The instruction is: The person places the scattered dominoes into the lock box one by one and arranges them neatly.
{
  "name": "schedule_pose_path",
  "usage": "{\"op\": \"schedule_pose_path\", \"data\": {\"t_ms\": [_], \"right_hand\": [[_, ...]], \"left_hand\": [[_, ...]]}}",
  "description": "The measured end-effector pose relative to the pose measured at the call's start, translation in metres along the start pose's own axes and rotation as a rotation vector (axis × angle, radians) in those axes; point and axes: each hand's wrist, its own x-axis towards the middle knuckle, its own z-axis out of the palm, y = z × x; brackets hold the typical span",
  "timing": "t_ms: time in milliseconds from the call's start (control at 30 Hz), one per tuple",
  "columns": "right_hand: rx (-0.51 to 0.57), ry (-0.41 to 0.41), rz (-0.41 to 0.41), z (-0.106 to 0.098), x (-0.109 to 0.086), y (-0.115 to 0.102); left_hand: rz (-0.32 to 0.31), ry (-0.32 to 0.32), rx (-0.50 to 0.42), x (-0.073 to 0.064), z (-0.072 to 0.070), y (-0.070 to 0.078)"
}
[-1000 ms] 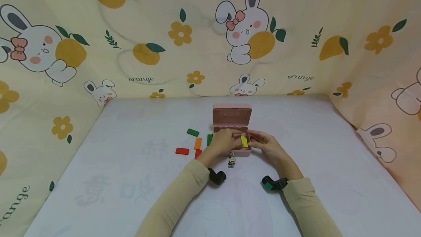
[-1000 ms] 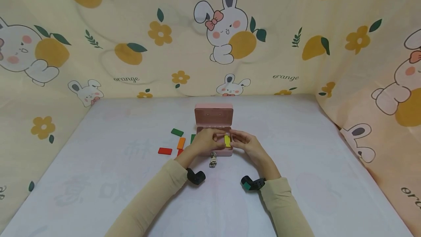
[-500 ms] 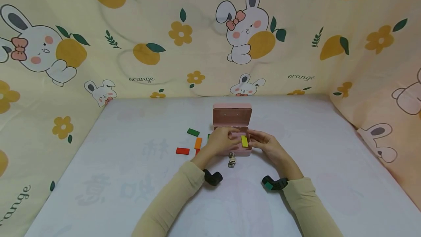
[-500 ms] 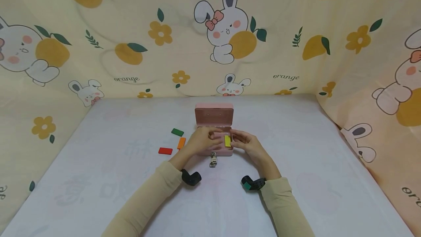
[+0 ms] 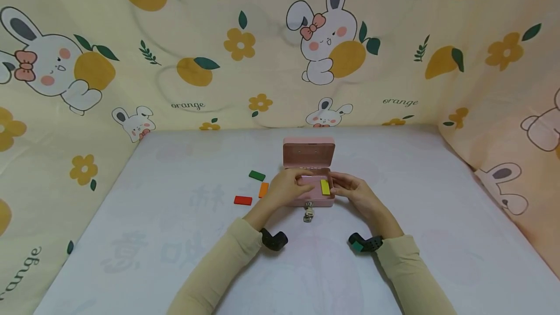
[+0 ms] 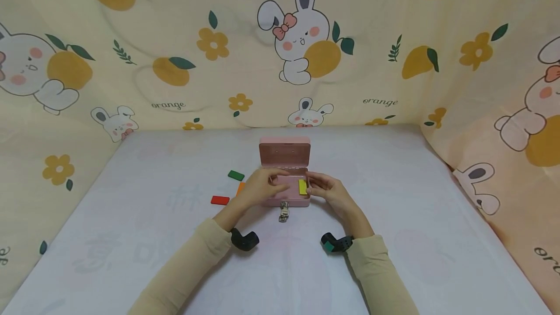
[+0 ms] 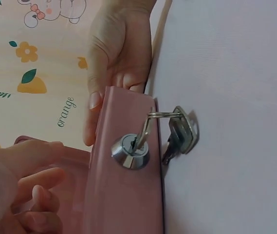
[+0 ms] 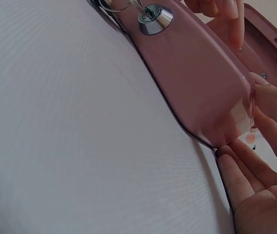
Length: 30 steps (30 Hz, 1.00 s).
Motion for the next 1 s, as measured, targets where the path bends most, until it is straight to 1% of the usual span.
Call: {"op": "schedule_pose_path", "data": {"t_ms": [100,233,467,700,833,1000], "right_hand": [[0.005,-0.001,0.001,0.000,0.000,0.000],[0.015,0.002,0.000,0.000,0.000,0.000],[0.019,0.005,0.003,0.000,0.000,-0.002],[0.022,-0.001,0.008,0.001,-0.001,-0.003],[0.032,0.000,-0.003,0.000,0.000,-0.001],[0.035,0.003,-0.003,0.000,0.000,0.000]], "left_hand": [[0.019,0.018,-0.029,-0.002,-0.002,-0.003],[0.035,0.040,-0.034,-0.005,-0.006,-0.006],[0.003,0.053,-0.035,-0.013,-0.014,-0.011],[0.026,0.077,-0.068,-0.021,-0.020,-0.020],[0.014,0.087,-0.091,-0.023,-0.025,-0.024],[0.003,0.095,-0.077,-0.026,-0.030,-0.030]]}}
